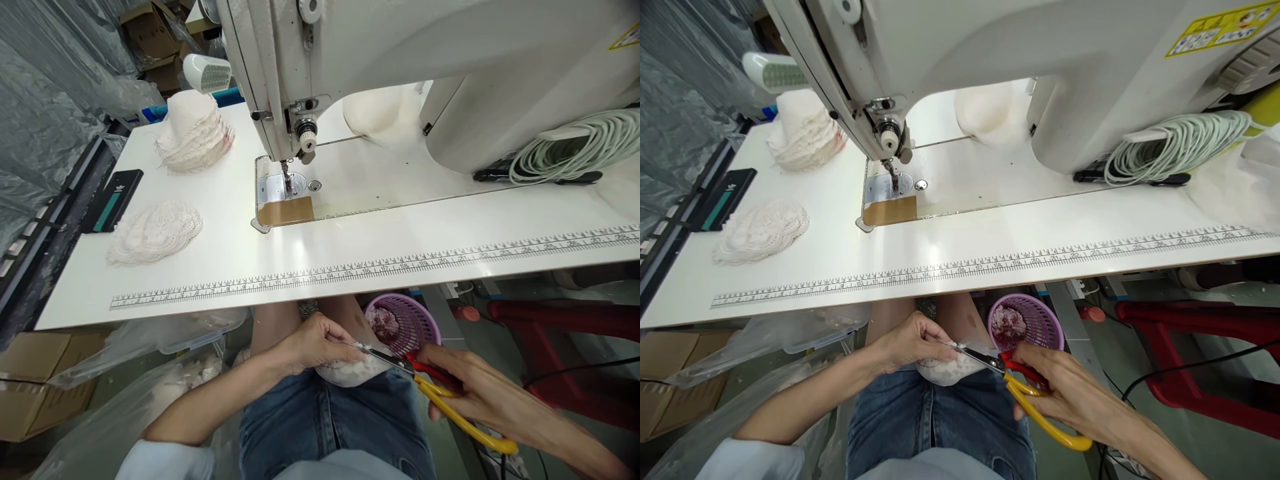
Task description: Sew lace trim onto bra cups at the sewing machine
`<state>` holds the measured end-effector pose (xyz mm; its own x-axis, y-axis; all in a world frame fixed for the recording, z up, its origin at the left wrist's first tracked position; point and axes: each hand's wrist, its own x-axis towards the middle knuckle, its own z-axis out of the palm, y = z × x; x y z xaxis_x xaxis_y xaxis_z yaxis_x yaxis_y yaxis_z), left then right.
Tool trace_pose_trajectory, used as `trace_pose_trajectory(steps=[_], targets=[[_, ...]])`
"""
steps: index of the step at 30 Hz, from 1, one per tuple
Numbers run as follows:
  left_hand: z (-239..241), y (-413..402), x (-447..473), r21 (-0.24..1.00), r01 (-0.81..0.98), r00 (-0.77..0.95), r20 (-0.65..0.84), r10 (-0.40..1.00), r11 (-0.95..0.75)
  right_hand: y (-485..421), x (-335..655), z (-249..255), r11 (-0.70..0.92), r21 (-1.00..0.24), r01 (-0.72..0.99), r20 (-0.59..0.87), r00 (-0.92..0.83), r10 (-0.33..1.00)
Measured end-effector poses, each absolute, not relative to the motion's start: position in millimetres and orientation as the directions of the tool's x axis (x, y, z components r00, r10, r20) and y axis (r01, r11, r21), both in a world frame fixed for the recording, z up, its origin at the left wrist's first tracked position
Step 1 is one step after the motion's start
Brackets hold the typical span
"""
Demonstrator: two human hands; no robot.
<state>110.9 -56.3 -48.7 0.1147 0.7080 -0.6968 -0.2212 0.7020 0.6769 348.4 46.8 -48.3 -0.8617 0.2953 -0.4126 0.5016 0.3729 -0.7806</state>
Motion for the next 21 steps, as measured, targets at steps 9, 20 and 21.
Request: trace_pose_trajectory(steps=[9,20,21], targets=[[-49,-54,111,0.684,-0.183,0.140,-0.693,0.707,0.706,47,355,-55,0.405,-0.714,0.571,-0.491,-0.821,0.291],[-46,-50,117,0.683,-0.164,0.138,-0.698,0.702,0.712,46,355,-61,0.363,-0.764,0.533,-0.473,-0.846,0.245],[-46,-50,117,0.683,-0.161,0.139,-0.699,0.701,0.712,45,357,-62,0.354,-0.767,0.535,-0.476,-0.845,0.244]])
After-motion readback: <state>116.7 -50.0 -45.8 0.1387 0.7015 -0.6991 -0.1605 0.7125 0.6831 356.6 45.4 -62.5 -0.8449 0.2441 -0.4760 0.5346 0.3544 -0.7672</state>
